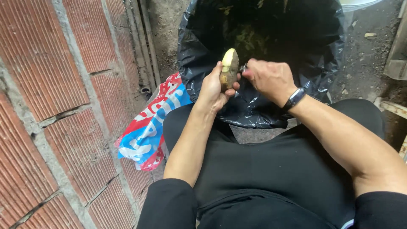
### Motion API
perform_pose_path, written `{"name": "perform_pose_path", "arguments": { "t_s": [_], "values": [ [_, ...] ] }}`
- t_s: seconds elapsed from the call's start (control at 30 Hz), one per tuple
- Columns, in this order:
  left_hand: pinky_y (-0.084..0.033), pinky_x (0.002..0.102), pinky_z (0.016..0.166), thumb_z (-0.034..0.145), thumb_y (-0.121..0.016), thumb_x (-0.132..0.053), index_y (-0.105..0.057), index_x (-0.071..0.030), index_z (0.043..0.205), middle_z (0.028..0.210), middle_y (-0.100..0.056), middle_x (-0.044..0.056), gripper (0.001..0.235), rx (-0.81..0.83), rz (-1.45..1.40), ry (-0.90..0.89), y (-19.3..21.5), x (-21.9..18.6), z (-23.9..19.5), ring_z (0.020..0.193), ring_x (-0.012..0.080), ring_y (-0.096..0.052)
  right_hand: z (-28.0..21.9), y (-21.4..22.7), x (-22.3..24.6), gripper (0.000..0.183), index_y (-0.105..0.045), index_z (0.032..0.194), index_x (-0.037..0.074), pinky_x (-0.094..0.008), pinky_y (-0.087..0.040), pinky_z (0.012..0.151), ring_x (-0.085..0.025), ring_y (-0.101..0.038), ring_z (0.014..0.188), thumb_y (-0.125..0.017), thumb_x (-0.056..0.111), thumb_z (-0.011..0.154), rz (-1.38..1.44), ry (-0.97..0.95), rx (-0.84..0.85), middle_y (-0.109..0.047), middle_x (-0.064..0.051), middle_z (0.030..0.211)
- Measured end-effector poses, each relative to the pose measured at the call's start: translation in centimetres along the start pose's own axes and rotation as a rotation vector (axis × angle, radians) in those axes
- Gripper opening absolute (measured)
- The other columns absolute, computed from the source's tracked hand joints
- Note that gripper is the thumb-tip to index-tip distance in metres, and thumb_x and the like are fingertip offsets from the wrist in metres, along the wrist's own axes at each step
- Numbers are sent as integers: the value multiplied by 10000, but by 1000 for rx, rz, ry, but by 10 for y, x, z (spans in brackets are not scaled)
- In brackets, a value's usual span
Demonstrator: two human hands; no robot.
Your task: Peeling a potato with a knife over a trash bin
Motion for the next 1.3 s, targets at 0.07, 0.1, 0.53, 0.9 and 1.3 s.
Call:
{"name": "perform_pose_path", "arguments": {
  "t_s": [0.07,0.1,0.53,0.9,1.3],
  "values": [
    [-381,261,290,1035,-557,-450,-518,-27,1162,869,-663,325,443,25,50,33,-16,9,-26,535,368,-669,-13,-38,-33,475,-505,892,223,-354,-525,529,-224,-686,583,-263,514,1179,-63,-94,114,-556,38,630],
    [-400,261,271,1027,-564,-476,-535,-47,1159,861,-684,312,450,50,99,66,-24,14,-38,514,352,-679,-20,-59,-51,461,-537,857,220,-365,-533,537,-245,-716,590,-374,498,1187,-126,-188,229,-606,40,616],
    [-531,326,352,952,-657,-531,-572,-53,1148,976,-722,296,523,74,-22,-128,-21,-21,-19,620,416,-730,7,48,-31,318,-613,1257,161,-556,-567,703,-448,-724,914,-449,419,1170,387,-231,224,-724,-164,962],
    [-399,243,291,962,-612,-597,-566,-72,1222,851,-654,250,587,175,-11,-81,-31,-17,-23,526,312,-636,-6,61,-44,358,-649,1216,163,-434,-566,740,-319,-701,902,-453,457,1159,265,-1,175,-655,-73,929],
    [-339,200,275,993,-588,-539,-521,-149,1232,846,-619,265,463,182,-34,49,-18,-20,-20,500,293,-576,0,45,-38,383,-639,1204,164,-379,-555,723,-263,-664,853,-425,480,1167,224,65,84,-573,-41,878]
  ]
}}
Point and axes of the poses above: each hand's wrist, its own z-axis towards the middle knuckle, its own y-axis out of the back of the hand, x = y × z, the point moved 3 cm from there along z, towards the middle knuckle
